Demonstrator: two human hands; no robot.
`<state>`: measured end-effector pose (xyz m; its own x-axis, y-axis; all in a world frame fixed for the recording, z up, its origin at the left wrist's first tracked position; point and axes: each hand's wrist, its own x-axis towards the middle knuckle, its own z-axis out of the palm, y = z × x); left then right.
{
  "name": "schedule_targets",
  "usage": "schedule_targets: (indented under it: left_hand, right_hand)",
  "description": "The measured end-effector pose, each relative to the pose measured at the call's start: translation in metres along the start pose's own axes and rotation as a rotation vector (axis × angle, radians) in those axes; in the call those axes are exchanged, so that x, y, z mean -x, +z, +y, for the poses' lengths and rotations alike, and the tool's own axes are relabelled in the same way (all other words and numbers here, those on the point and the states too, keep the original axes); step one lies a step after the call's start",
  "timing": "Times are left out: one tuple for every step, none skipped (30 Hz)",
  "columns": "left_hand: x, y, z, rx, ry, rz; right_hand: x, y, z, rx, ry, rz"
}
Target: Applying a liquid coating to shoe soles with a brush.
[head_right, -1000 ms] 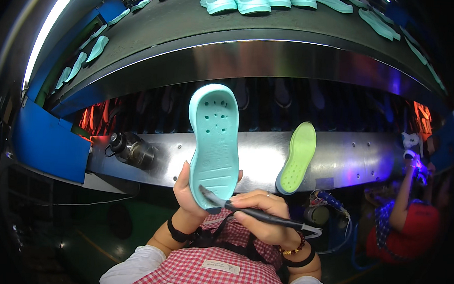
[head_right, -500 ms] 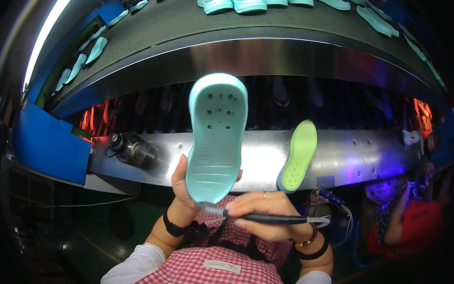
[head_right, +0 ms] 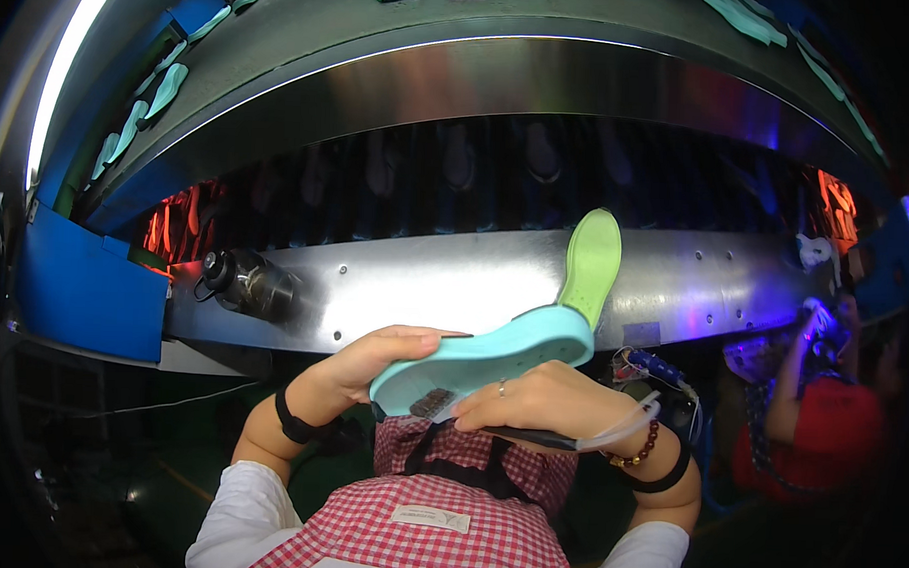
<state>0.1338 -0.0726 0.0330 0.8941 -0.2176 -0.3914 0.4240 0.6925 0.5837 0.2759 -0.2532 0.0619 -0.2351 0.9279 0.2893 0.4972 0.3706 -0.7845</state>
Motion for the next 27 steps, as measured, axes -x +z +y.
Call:
schedule_targets:
  left_hand:
    - [0.000,-0.002,-0.001,-0.079,-0.031,0.036]
    - [0.000,-0.004,-0.002,-0.159,-0.062,0.071]
    - [0.002,-0.005,-0.003,-0.166,-0.067,0.063]
    - [0.003,-0.005,-0.003,-0.165,-0.070,0.060]
    - [0.003,-0.006,-0.002,-0.139,-0.061,0.058]
    - [0.002,-0.006,-0.001,-0.112,-0.049,0.056]
    - [0.002,-0.007,-0.001,-0.111,-0.048,0.052]
    - [0.003,-0.007,-0.001,-0.151,-0.035,0.082]
    - [0.002,-0.008,-0.001,-0.193,-0.016,0.109]
    - [0.002,-0.009,0.000,-0.235,0.003,0.137]
    - [0.002,-0.011,0.001,-0.236,0.012,0.134]
    - [0.004,-0.013,0.001,-0.152,0.051,0.133]
    - [0.005,-0.016,-0.001,-0.068,0.090,0.132]
    - [0.004,-0.016,-0.004,-0.071,0.101,0.132]
    - [0.000,-0.012,-0.009,0.139,0.128,0.081]
    - [-0.005,-0.011,-0.012,0.340,0.156,0.024]
    - [-0.009,-0.013,-0.019,0.395,0.137,-0.027]
    - [-0.018,-0.016,-0.022,0.381,0.177,-0.010]
    - [-0.017,-0.016,-0.023,0.363,0.197,-0.009]
    - [-0.015,-0.018,-0.022,0.345,0.218,-0.007]
    - [-0.017,-0.018,-0.019,0.352,0.222,-0.028]
    - [-0.018,-0.017,-0.019,0.367,0.231,-0.043]
    - [-0.020,-0.018,-0.018,0.370,0.239,-0.017]
    - [-0.023,-0.019,-0.016,0.368,0.264,-0.012]
    - [-0.026,-0.017,-0.014,0.373,0.287,-0.021]
    - [-0.028,-0.015,-0.011,0.377,0.307,-0.030]
    - [-0.028,-0.013,-0.009,0.355,0.340,-0.019]
  right_hand:
    - [-0.001,0.000,-0.004,0.054,0.053,-0.087]
    - [-0.001,-0.002,-0.007,0.108,0.105,-0.174]
    - [0.002,-0.005,-0.011,0.231,0.120,-0.262]
    - [0.002,-0.011,-0.015,0.230,0.125,-0.261]
    - [0.000,-0.019,-0.018,0.219,0.136,-0.214]
    - [-0.001,-0.026,-0.019,0.211,0.146,-0.169]
    - [-0.003,-0.030,-0.016,0.202,0.220,-0.180]
    - [0.000,-0.029,-0.013,0.205,0.222,-0.181]
    - [0.003,-0.027,-0.008,0.234,0.247,-0.191]
    - [0.004,-0.028,-0.006,0.263,0.271,-0.200]
    - [0.006,-0.036,-0.011,0.190,0.345,-0.225]
    - [0.008,-0.034,-0.009,0.197,0.341,-0.227]
    - [0.012,-0.028,-0.003,-0.013,0.294,-0.048]
    - [0.014,-0.023,-0.002,-0.223,0.240,0.129]
    - [0.004,-0.018,-0.009,-0.379,0.301,0.225]
    - [-0.005,-0.012,-0.012,-0.458,0.449,0.267]
    - [-0.004,-0.005,-0.004,-0.463,0.500,0.335]
    - [-0.002,-0.001,0.005,-0.464,0.552,0.413]
    - [0.001,-0.005,0.010,-0.482,0.622,0.501]
    - [0.007,-0.011,0.018,-0.501,0.693,0.587]
    - [0.014,-0.014,0.025,-0.483,0.641,0.687]
    - [0.009,-0.010,0.026,-0.484,0.620,0.661]
    - [0.003,-0.007,0.028,-0.473,0.583,0.825]
    - [0.000,-0.004,0.029,-0.457,0.545,0.993]
    - [0.000,0.004,0.030,-0.407,0.562,1.050]
    - [-0.003,0.011,0.030,-0.378,0.540,1.108]
    - [-0.006,0.018,0.034,-0.361,0.497,1.157]
